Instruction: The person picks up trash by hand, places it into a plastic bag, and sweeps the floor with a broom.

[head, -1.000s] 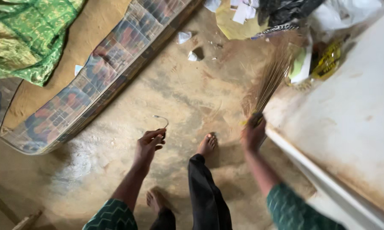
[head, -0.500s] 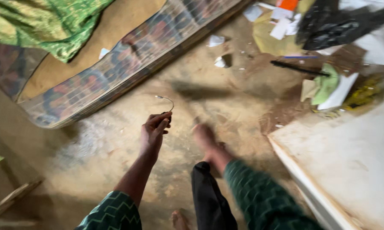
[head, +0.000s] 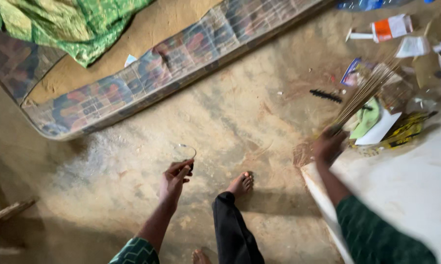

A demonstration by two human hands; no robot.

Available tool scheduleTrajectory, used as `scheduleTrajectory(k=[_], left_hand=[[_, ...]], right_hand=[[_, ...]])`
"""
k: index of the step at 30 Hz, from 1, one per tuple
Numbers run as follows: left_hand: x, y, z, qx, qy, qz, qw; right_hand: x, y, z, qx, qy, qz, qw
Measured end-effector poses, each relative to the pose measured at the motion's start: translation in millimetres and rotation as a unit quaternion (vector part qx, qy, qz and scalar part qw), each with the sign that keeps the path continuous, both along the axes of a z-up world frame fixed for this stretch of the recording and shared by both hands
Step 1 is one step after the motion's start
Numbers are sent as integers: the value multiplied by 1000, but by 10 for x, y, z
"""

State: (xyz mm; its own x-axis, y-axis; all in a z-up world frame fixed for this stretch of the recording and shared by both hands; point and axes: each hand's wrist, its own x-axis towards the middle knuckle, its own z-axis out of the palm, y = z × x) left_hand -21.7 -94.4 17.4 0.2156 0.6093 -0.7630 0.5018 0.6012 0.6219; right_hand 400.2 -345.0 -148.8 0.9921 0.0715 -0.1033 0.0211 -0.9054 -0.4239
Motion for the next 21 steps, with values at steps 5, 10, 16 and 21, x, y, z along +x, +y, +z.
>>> scheduleTrajectory(k=[5,10,16,21], left_hand=[[255,39,51,15,-17,-10,1000],[499,157,18,38,-30,-64,997],[598,227,-58,20,-39,-62,997],[644,242,-65,17,-29,-86,996]], right_hand=[[-2847,135,1222,97,249,119,956],[-3828,324,1209,89,202,352,909],[-2323,339,-418,-206,320,263,887],[-32,-494,-885,-274,168,205,924]])
